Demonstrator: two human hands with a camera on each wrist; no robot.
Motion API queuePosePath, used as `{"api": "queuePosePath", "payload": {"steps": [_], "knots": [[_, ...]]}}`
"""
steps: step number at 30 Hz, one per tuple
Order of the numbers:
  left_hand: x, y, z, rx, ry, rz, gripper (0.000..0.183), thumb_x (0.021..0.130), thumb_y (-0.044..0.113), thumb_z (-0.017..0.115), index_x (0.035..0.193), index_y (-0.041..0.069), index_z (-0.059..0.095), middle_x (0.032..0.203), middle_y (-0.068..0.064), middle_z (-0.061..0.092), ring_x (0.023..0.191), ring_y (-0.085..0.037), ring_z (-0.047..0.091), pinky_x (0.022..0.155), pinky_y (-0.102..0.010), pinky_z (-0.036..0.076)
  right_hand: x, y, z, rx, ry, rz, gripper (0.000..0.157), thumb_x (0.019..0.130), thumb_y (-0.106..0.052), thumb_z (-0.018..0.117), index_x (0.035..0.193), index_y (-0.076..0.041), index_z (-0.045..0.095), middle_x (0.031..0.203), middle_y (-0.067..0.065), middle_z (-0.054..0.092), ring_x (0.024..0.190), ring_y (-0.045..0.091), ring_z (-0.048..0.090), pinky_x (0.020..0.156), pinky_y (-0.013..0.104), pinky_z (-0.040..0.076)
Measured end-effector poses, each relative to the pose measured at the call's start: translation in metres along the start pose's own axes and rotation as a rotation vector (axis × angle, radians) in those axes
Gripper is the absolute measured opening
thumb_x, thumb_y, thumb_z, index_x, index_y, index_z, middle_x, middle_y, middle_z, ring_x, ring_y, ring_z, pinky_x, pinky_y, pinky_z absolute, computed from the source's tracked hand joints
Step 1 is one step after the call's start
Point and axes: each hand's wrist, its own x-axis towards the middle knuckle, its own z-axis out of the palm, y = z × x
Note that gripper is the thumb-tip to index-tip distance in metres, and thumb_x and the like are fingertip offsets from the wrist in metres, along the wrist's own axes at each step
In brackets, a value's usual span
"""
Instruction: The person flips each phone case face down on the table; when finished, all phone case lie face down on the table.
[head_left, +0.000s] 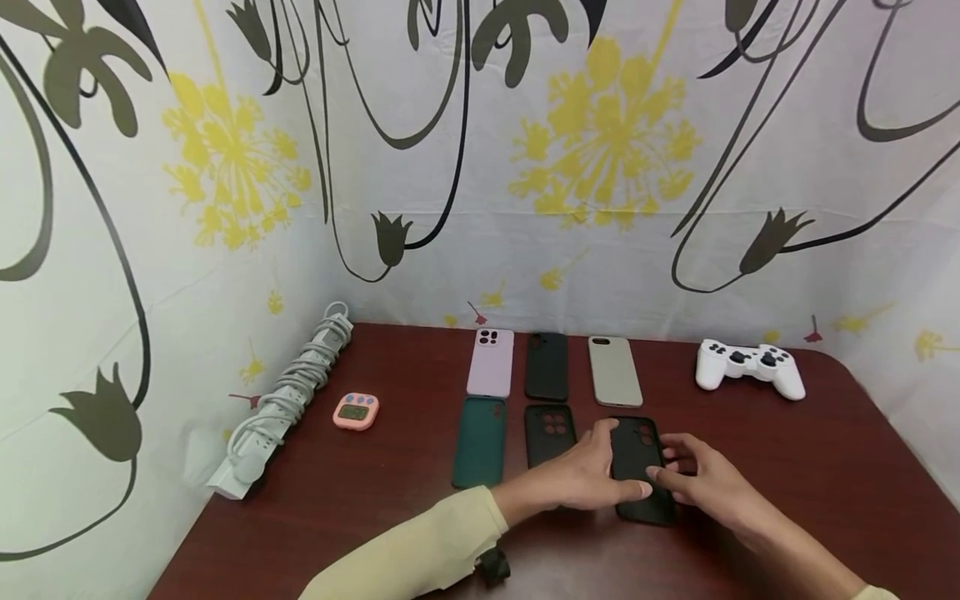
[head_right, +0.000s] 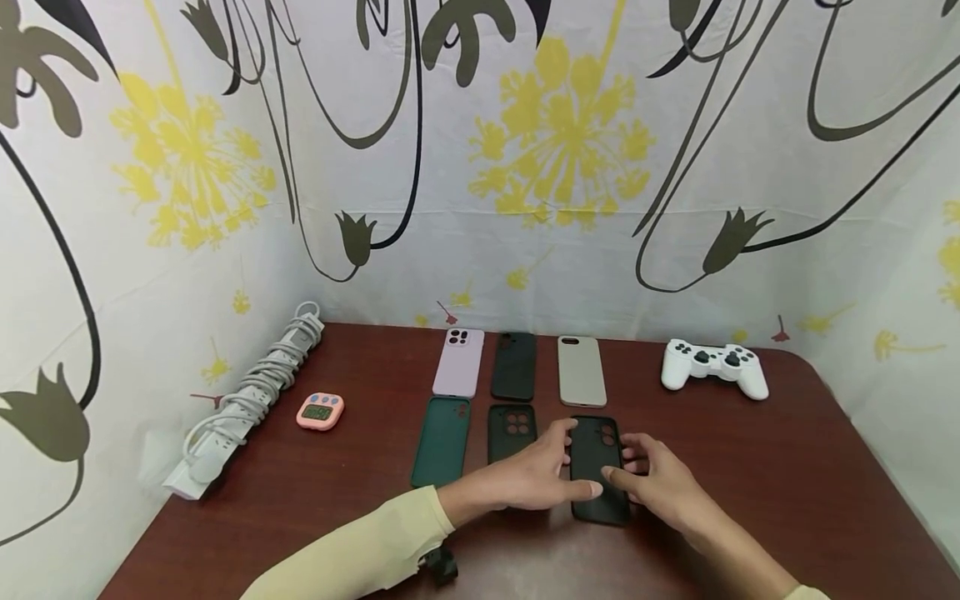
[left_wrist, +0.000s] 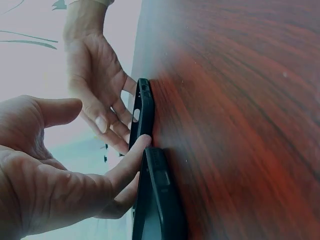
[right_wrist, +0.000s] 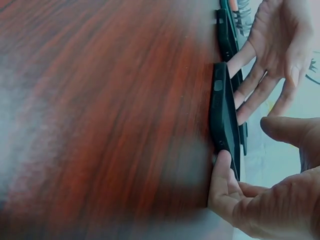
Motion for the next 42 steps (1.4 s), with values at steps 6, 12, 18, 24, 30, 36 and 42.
{"api": "queuePosePath", "payload": {"steps": [6,12,18,24,30,36,42], "knots": [[0.002,0.003,0.003,-0.048,-0.005,-0.017,0.091,0.097,0.054,0.071,0.167,0.031,0.017,0.162,-0.008,0.040,0.134,-0.020,0.058,0.102,-0.041,0.053,-0.002,0.001,-0.006,0.077,-0.047,0.036,0.080,0.107,-0.038,0.062,0.163,0.005,0.023,0.154,0.032,0.040,0.133,0.035,0.057,0.094,0.042,0.062],[0.004,0.003,0.003,-0.075,-0.017,-0.001,0.088,0.098,0.053,0.070,0.166,0.030,0.019,0.160,-0.008,0.042,0.129,-0.018,0.060,0.100,-0.039,0.053,-0.005,0.003,-0.015,0.197,-0.106,0.077,0.076,0.111,-0.040,0.052,0.164,0.006,0.020,0.161,0.034,0.034,0.139,0.036,0.055,0.101,0.045,0.060],[0.003,0.003,0.001,-0.116,-0.036,-0.013,0.085,0.099,0.052,0.069,0.166,0.030,0.021,0.153,-0.007,0.048,0.125,-0.015,0.061,0.094,-0.036,0.054,-0.004,0.003,-0.020,0.222,-0.095,0.085,0.072,0.114,-0.042,0.046,0.162,0.007,0.025,0.161,0.033,0.036,0.135,0.032,0.056,0.101,0.043,0.059],[0.008,0.006,0.001,-0.165,-0.058,-0.023,0.081,0.101,0.052,0.067,0.165,0.031,0.022,0.162,-0.009,0.046,0.140,-0.017,0.058,0.102,-0.036,0.054,-0.006,0.007,-0.017,0.221,-0.037,0.045,0.060,0.115,-0.029,0.042,0.163,0.002,0.025,0.161,0.033,0.039,0.132,0.025,0.060,0.096,0.041,0.060],[0.013,0.010,0.007,-0.130,-0.065,-0.008,0.079,0.101,0.052,0.066,0.164,0.033,0.023,0.157,-0.006,0.052,0.128,-0.010,0.063,0.098,-0.032,0.054,-0.010,0.007,-0.015,0.254,0.047,0.063,0.060,0.115,-0.036,0.042,0.163,-0.003,0.026,0.160,0.026,0.040,0.118,0.006,0.060,0.091,0.034,0.059],[0.018,0.013,0.012,-0.099,-0.055,-0.001,0.080,0.099,0.053,0.068,0.163,0.035,0.023,0.145,-0.004,0.061,0.117,-0.006,0.065,0.091,-0.031,0.055,-0.018,0.004,-0.011,0.285,0.103,0.065,0.062,0.114,-0.040,0.044,0.162,-0.004,0.028,0.152,0.016,0.049,0.106,-0.004,0.060,0.089,0.031,0.059],[0.021,0.017,0.017,-0.041,-0.050,0.026,0.078,0.099,0.055,0.067,0.163,0.035,0.027,0.145,-0.001,0.058,0.111,-0.004,0.065,0.087,-0.030,0.055,-0.022,0.000,-0.005,0.321,0.141,0.017,0.055,0.115,-0.036,0.043,0.159,-0.004,0.031,0.141,0.005,0.057,0.103,-0.010,0.062,0.086,0.033,0.061]]}}
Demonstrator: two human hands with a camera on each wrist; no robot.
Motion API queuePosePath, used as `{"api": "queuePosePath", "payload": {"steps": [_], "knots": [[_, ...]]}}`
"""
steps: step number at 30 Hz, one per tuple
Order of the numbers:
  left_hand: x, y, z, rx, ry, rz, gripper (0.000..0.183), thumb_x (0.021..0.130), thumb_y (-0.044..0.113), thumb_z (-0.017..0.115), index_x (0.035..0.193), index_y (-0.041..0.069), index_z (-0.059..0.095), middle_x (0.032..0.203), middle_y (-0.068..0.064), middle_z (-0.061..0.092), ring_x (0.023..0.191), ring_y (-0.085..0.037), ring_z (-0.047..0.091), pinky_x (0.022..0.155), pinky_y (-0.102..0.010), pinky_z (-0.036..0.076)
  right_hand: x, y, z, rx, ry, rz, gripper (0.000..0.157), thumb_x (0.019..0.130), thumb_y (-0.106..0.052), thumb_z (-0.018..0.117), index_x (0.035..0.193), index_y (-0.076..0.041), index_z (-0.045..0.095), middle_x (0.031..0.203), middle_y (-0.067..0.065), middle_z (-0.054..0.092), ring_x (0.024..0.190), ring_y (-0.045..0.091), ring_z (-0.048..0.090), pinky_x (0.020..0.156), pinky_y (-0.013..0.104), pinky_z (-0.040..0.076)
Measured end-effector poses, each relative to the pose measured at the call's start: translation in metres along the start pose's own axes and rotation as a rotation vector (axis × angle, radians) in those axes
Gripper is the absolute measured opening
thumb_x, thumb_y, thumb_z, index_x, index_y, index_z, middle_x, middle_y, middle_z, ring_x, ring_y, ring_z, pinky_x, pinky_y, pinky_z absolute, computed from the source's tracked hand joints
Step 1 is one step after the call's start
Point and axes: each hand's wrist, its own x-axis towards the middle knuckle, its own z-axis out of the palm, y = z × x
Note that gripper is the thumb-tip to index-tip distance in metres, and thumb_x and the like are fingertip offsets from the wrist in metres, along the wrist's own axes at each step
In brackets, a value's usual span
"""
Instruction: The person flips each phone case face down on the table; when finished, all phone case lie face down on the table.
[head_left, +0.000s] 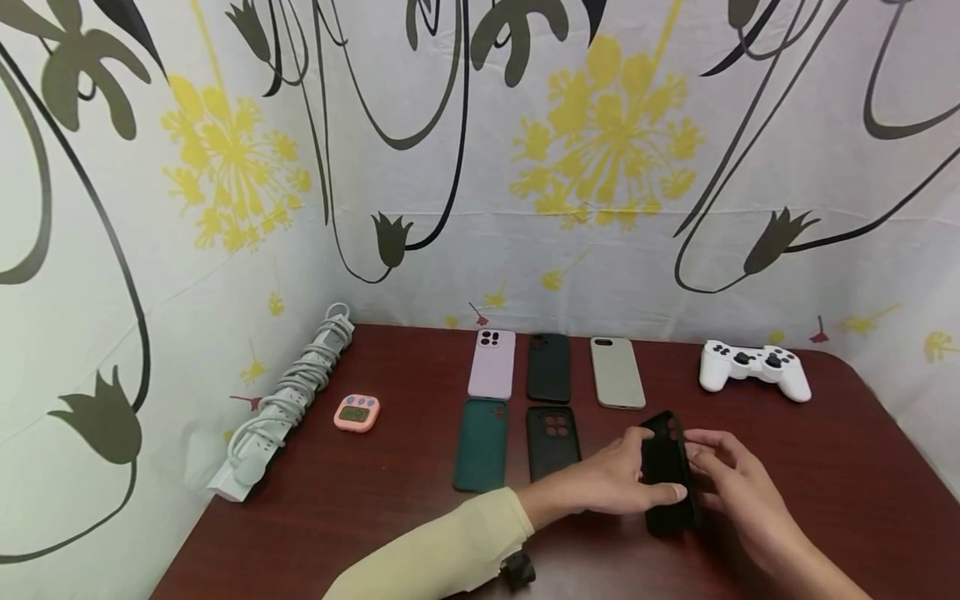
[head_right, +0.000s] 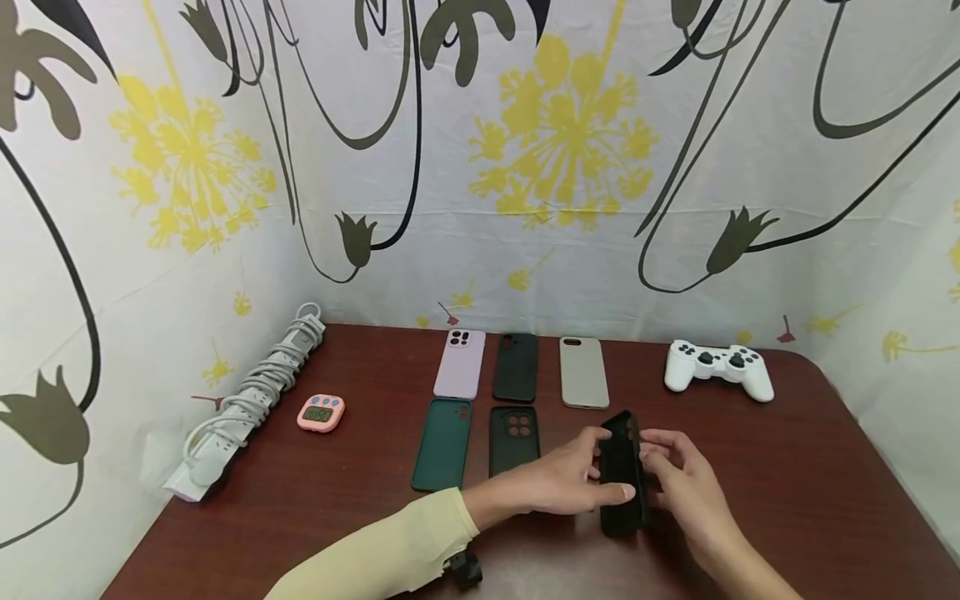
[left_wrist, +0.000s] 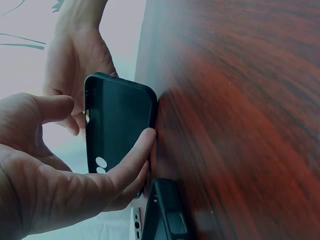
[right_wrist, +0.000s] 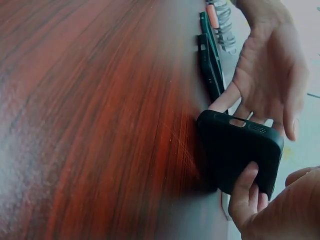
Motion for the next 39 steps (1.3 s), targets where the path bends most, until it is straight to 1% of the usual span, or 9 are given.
{"api": "queuePosePath", "payload": {"steps": [5,12,15,18,21,24,30,34,39], "knots": [[0.000,0.002,0.001,0.036,0.015,0.017,0.075,0.099,0.055,0.067,0.162,0.034,0.031,0.139,0.001,0.059,0.105,-0.003,0.063,0.083,-0.029,0.054,-0.001,0.000,0.007,0.018,0.008,-0.014,0.050,0.115,-0.034,0.041,0.157,-0.006,0.035,0.141,0.004,0.059,0.102,-0.013,0.062,0.084,0.034,0.062],[0.000,-0.001,-0.001,0.016,0.018,0.009,0.077,0.099,0.052,0.069,0.162,0.034,0.030,0.144,0.001,0.057,0.109,-0.004,0.064,0.084,-0.028,0.054,0.001,0.003,0.015,0.071,0.000,0.020,0.045,0.116,-0.032,0.037,0.154,-0.007,0.039,0.138,0.000,0.060,0.105,-0.008,0.065,0.086,0.035,0.062],[0.000,-0.004,-0.003,-0.049,0.008,0.012,0.077,0.099,0.047,0.070,0.163,0.032,0.029,0.148,0.001,0.055,0.114,-0.004,0.064,0.087,-0.027,0.054,0.002,0.006,0.018,0.086,-0.013,0.038,0.045,0.116,-0.031,0.034,0.153,-0.006,0.040,0.139,0.003,0.061,0.106,-0.004,0.067,0.087,0.037,0.062],[-0.001,-0.008,-0.006,-0.190,-0.007,0.017,0.078,0.100,0.036,0.072,0.164,0.031,0.026,0.153,0.000,0.052,0.120,-0.007,0.064,0.088,-0.027,0.056,0.004,0.009,0.022,0.101,-0.035,0.058,0.045,0.116,-0.030,0.034,0.153,-0.005,0.040,0.139,0.006,0.063,0.106,0.001,0.069,0.086,0.038,0.062],[-0.004,-0.011,-0.009,-0.334,0.002,0.036,0.083,0.100,0.023,0.074,0.164,0.031,0.022,0.157,-0.002,0.048,0.124,-0.012,0.065,0.086,-0.027,0.058,0.006,0.011,0.025,0.106,-0.054,0.061,0.043,0.115,-0.025,0.037,0.153,-0.004,0.040,0.136,0.006,0.062,0.105,0.005,0.069,0.085,0.040,0.063],[-0.007,-0.013,-0.013,-0.423,0.032,0.060,0.090,0.097,0.012,0.077,0.164,0.033,0.021,0.160,-0.004,0.045,0.127,-0.016,0.066,0.086,-0.028,0.059,0.007,0.012,0.027,0.101,-0.069,0.059,0.044,0.113,-0.020,0.038,0.154,-0.003,0.040,0.134,0.005,0.061,0.105,0.008,0.068,0.084,0.041,0.064],[-0.011,-0.016,-0.018,-0.515,0.042,0.057,0.091,0.094,-0.001,0.076,0.162,0.033,0.026,0.159,-0.005,0.045,0.126,-0.018,0.067,0.087,-0.033,0.061,0.009,0.013,0.028,0.062,-0.094,0.032,0.046,0.112,-0.018,0.046,0.154,0.001,0.039,0.136,0.012,0.060,0.106,0.011,0.068,0.083,0.041,0.065],[-0.013,-0.017,-0.018,-0.548,0.055,0.054,0.092,0.093,-0.005,0.075,0.162,0.030,0.026,0.158,-0.005,0.045,0.123,-0.018,0.067,0.087,-0.036,0.062,0.011,0.014,0.029,0.011,-0.114,0.001,0.051,0.110,-0.016,0.052,0.155,0.003,0.038,0.141,0.021,0.056,0.108,0.015,0.068,0.083,0.041,0.064],[-0.017,-0.021,-0.020,-0.558,0.074,0.051,0.092,0.092,-0.010,0.072,0.162,0.028,0.027,0.156,-0.004,0.045,0.120,-0.019,0.069,0.085,-0.036,0.062,0.011,0.015,0.032,-0.061,-0.114,-0.030,0.056,0.104,-0.015,0.060,0.154,0.002,0.041,0.145,0.025,0.053,0.109,0.016,0.068,0.083,0.038,0.064]]}}
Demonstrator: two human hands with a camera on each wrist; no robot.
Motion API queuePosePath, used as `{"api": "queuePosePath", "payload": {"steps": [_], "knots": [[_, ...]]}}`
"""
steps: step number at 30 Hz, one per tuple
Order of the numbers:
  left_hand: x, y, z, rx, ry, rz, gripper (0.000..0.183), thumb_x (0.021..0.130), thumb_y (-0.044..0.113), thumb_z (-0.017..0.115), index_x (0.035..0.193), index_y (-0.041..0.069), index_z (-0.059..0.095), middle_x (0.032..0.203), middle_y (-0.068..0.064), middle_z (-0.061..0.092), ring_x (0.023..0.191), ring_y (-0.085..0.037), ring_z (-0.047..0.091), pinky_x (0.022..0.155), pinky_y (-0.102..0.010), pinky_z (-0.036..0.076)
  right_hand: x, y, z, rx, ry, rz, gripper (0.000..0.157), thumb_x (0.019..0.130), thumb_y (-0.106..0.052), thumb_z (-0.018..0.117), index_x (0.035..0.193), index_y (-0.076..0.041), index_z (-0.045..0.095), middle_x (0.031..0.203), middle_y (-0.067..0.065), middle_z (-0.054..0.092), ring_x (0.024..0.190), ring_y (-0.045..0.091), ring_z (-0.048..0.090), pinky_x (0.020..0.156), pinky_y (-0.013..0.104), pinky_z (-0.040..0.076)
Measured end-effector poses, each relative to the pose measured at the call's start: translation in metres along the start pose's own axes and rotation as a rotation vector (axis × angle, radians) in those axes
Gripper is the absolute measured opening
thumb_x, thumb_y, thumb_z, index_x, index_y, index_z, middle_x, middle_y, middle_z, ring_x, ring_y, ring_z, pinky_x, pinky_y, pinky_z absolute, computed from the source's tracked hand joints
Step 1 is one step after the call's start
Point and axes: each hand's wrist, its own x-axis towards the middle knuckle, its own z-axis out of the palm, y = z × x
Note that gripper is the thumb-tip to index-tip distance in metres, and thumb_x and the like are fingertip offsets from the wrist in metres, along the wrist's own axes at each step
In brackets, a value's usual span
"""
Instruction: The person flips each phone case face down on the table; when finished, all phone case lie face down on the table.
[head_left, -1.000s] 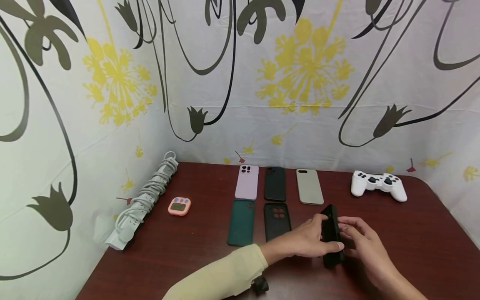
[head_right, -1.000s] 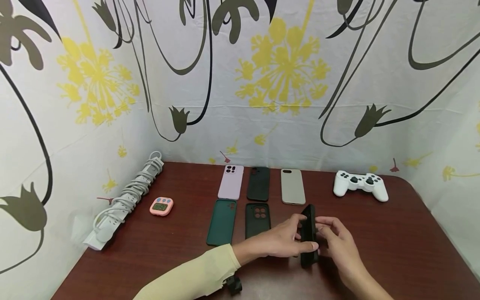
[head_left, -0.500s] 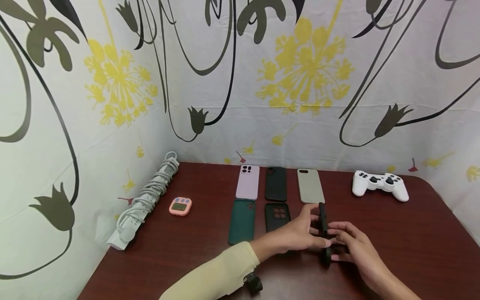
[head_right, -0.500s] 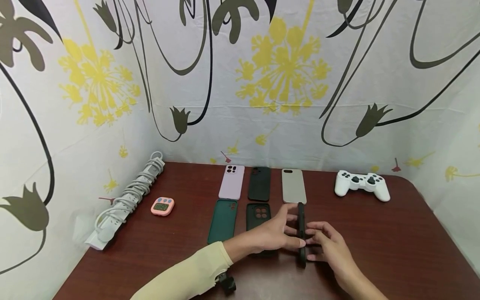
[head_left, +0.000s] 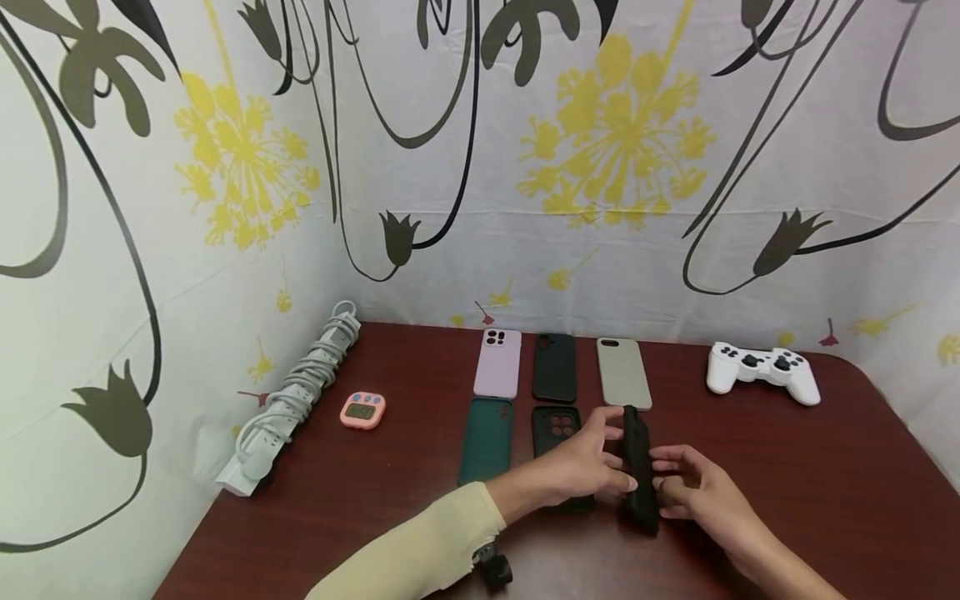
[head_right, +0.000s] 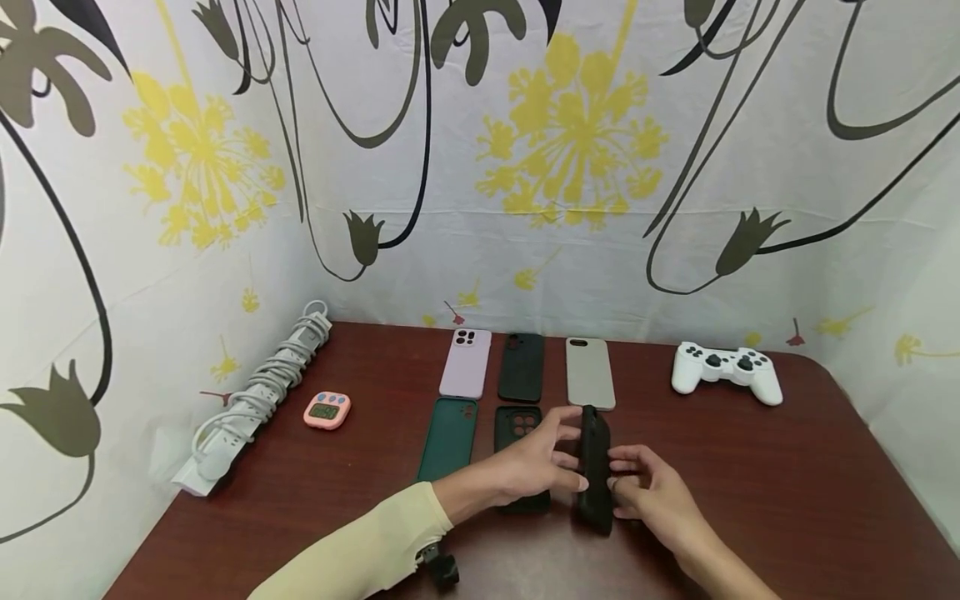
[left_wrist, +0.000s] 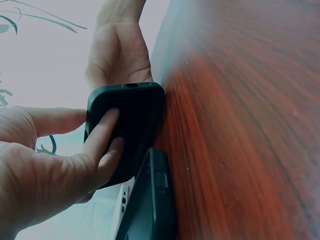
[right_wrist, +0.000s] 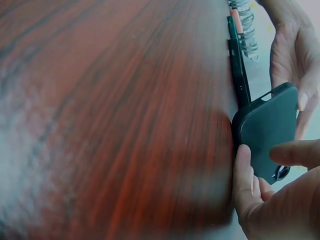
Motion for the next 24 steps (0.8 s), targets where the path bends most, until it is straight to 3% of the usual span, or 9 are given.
{"api": "queuePosePath", "payload": {"steps": [7,11,14,17,20,24], "knots": [[-0.002,-0.006,-0.005,0.002,-0.010,-0.002,0.092,0.090,-0.013,0.071,0.161,0.028,0.028,0.157,-0.003,0.042,0.118,-0.019,0.069,0.080,-0.033,0.059,-0.001,-0.001,0.003,-0.147,0.043,-0.027,0.055,0.101,-0.018,0.069,0.149,-0.001,0.049,0.145,0.023,0.058,0.115,0.021,0.067,0.080,0.033,0.062],[-0.002,-0.010,-0.005,-0.103,-0.020,0.012,0.095,0.088,-0.020,0.067,0.161,0.026,0.027,0.157,-0.003,0.039,0.117,-0.022,0.069,0.079,-0.037,0.063,0.001,-0.006,0.002,-0.202,0.059,-0.014,0.061,0.100,-0.028,0.073,0.149,-0.002,0.049,0.149,0.023,0.056,0.128,0.030,0.063,0.086,0.026,0.055],[0.000,-0.012,-0.004,-0.230,-0.039,0.036,0.096,0.087,-0.026,0.060,0.161,0.023,0.026,0.157,-0.003,0.040,0.120,-0.025,0.067,0.084,-0.045,0.065,0.004,-0.009,0.001,-0.144,0.057,-0.004,0.068,0.102,-0.027,0.072,0.155,0.000,0.039,0.153,0.025,0.053,0.135,0.033,0.059,0.089,0.022,0.051],[0.001,-0.011,-0.004,-0.303,-0.069,0.043,0.092,0.087,-0.026,0.055,0.161,0.020,0.027,0.157,-0.004,0.042,0.123,-0.025,0.066,0.089,-0.051,0.064,0.006,-0.009,0.000,-0.085,0.051,0.004,0.070,0.103,-0.022,0.068,0.158,0.002,0.031,0.152,0.024,0.054,0.131,0.025,0.061,0.089,0.019,0.050],[0.002,-0.010,-0.003,-0.308,-0.088,0.026,0.085,0.090,-0.022,0.056,0.160,0.017,0.028,0.156,-0.007,0.044,0.123,-0.025,0.067,0.090,-0.053,0.063,0.007,-0.008,-0.001,-0.071,0.046,0.014,0.067,0.103,-0.019,0.066,0.158,0.001,0.032,0.150,0.021,0.055,0.125,0.015,0.062,0.089,0.019,0.051],[0.002,-0.007,-0.003,-0.290,-0.075,-0.014,0.073,0.097,-0.010,0.060,0.159,0.016,0.031,0.153,-0.007,0.045,0.122,-0.027,0.067,0.087,-0.053,0.064,0.006,-0.009,0.000,-0.076,0.036,0.002,0.064,0.104,-0.021,0.066,0.156,0.000,0.036,0.152,0.021,0.054,0.125,0.014,0.061,0.090,0.020,0.052]]}}
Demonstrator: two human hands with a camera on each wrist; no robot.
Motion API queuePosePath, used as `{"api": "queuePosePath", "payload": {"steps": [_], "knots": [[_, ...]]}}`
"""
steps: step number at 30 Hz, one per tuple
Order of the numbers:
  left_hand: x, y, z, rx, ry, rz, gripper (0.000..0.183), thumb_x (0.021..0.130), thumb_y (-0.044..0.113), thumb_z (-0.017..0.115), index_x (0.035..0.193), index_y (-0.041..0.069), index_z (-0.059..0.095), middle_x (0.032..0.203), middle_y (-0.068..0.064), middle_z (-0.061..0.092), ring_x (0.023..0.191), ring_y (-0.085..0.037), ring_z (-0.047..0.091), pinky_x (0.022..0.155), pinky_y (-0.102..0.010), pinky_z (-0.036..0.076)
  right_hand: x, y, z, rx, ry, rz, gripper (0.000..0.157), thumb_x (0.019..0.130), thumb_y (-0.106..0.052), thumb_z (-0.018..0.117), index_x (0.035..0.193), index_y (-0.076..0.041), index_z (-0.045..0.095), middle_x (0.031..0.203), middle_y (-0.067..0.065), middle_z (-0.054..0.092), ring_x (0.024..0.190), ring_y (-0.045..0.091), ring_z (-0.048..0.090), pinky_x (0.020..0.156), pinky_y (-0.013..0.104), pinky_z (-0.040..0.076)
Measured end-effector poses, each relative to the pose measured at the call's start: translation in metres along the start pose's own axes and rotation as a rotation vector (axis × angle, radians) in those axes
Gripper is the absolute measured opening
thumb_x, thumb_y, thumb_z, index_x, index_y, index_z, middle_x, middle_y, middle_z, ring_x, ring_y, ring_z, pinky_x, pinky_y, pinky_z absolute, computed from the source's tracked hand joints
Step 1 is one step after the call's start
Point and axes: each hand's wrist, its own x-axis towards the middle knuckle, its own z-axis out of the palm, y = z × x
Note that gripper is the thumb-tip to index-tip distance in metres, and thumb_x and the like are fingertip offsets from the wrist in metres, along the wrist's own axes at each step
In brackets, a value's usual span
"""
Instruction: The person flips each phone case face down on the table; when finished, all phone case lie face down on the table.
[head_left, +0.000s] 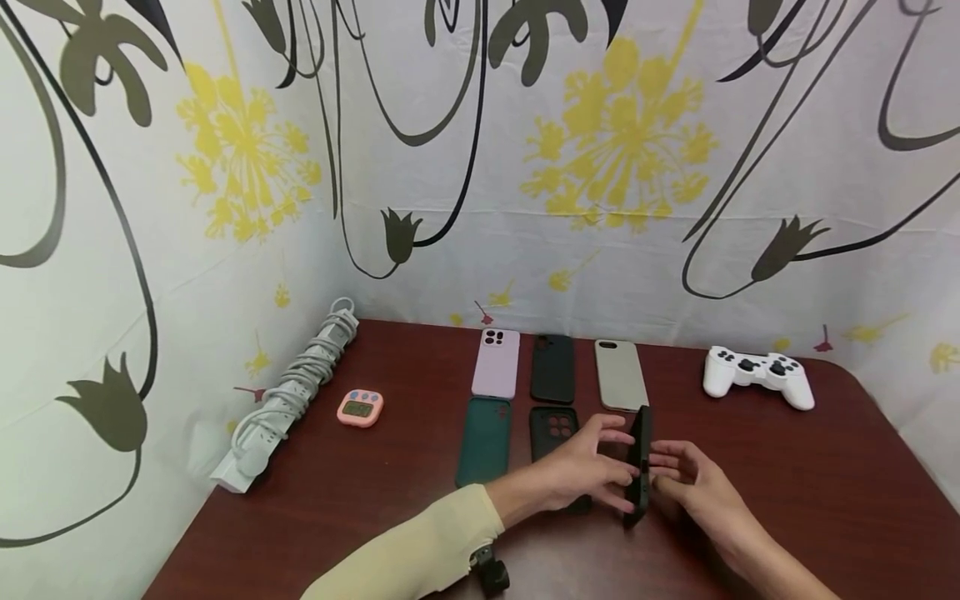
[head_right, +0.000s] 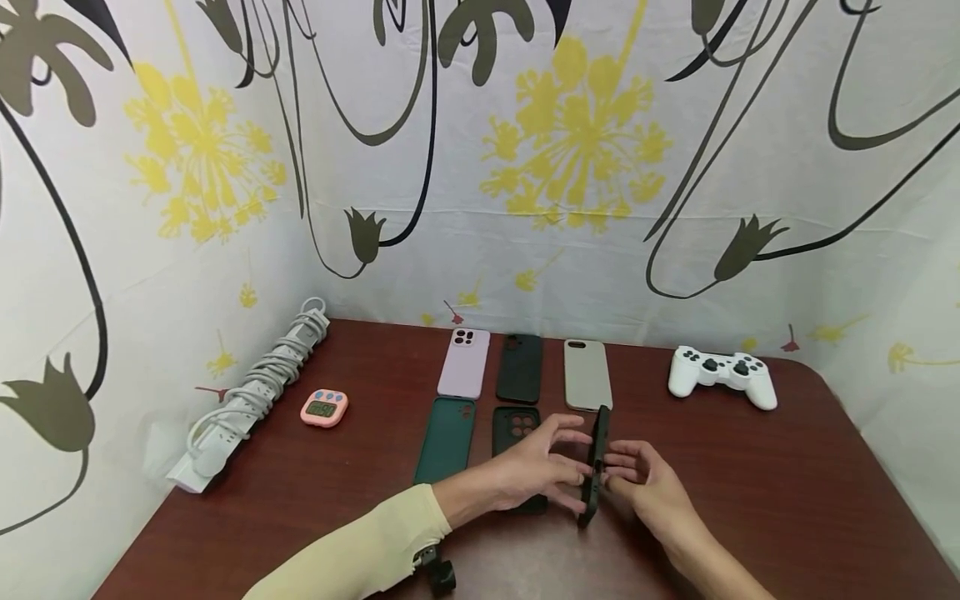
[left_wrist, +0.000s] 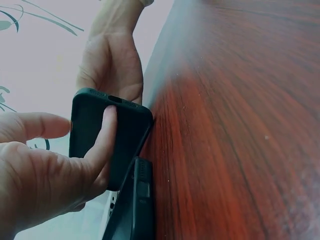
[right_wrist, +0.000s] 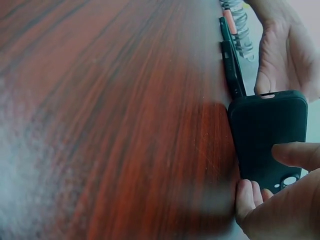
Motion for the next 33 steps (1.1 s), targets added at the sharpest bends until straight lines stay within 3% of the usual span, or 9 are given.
{"api": "queuePosePath", "payload": {"steps": [6,10,15,22,24,29,33], "knots": [[-0.001,0.005,0.000,0.031,0.038,-0.029,0.062,0.103,0.011,0.067,0.157,0.018,0.038,0.149,-0.008,0.046,0.119,-0.030,0.068,0.085,-0.055,0.064,-0.001,-0.002,0.005,-0.042,0.010,-0.018,0.063,0.103,-0.027,0.070,0.154,-0.002,0.042,0.152,0.020,0.055,0.127,0.019,0.061,0.091,0.023,0.053],[-0.003,0.006,-0.001,0.064,0.038,-0.014,0.066,0.101,0.004,0.069,0.157,0.022,0.038,0.149,-0.007,0.047,0.112,-0.030,0.072,0.084,-0.053,0.065,-0.001,-0.002,0.007,-0.098,0.025,-0.027,0.062,0.103,-0.029,0.069,0.153,-0.004,0.045,0.152,0.019,0.056,0.130,0.025,0.059,0.092,0.026,0.051],[-0.006,0.005,-0.002,0.123,0.045,0.024,0.071,0.099,-0.007,0.065,0.157,0.024,0.038,0.151,-0.007,0.047,0.114,-0.024,0.070,0.083,-0.051,0.065,0.000,-0.002,0.008,-0.126,0.033,-0.032,0.065,0.103,-0.035,0.070,0.156,-0.007,0.044,0.153,0.018,0.055,0.129,0.023,0.059,0.091,0.026,0.051],[-0.007,0.003,-0.005,0.136,0.066,0.050,0.074,0.097,-0.012,0.063,0.158,0.019,0.036,0.148,-0.008,0.048,0.118,-0.025,0.069,0.085,-0.050,0.064,-0.001,-0.005,0.007,-0.103,0.041,-0.027,0.078,0.101,-0.038,0.072,0.161,-0.006,0.035,0.161,0.023,0.047,0.138,0.031,0.056,0.092,0.025,0.050],[-0.007,0.002,-0.006,0.128,0.069,0.050,0.073,0.097,-0.012,0.064,0.157,0.020,0.036,0.143,-0.008,0.050,0.116,-0.025,0.070,0.086,-0.049,0.064,-0.001,-0.005,0.005,-0.040,0.032,-0.020,0.082,0.101,-0.035,0.074,0.163,-0.004,0.030,0.163,0.024,0.044,0.136,0.026,0.058,0.092,0.022,0.052],[-0.003,0.002,-0.007,0.118,0.083,0.030,0.073,0.095,-0.013,0.066,0.154,0.020,0.038,0.133,-0.008,0.055,0.109,-0.023,0.071,0.086,-0.047,0.065,-0.001,-0.003,-0.002,0.127,-0.004,0.015,0.088,0.101,-0.025,0.074,0.166,-0.002,0.021,0.166,0.027,0.037,0.114,-0.004,0.062,0.091,0.021,0.057],[0.001,0.001,-0.008,0.169,0.096,0.014,0.073,0.094,-0.013,0.067,0.153,0.019,0.040,0.129,-0.008,0.055,0.103,-0.021,0.070,0.084,-0.046,0.065,0.001,-0.001,-0.005,0.090,0.020,0.016,0.087,0.100,-0.026,0.075,0.165,-0.001,0.023,0.165,0.026,0.037,0.110,-0.007,0.056,0.090,0.020,0.056]]}}
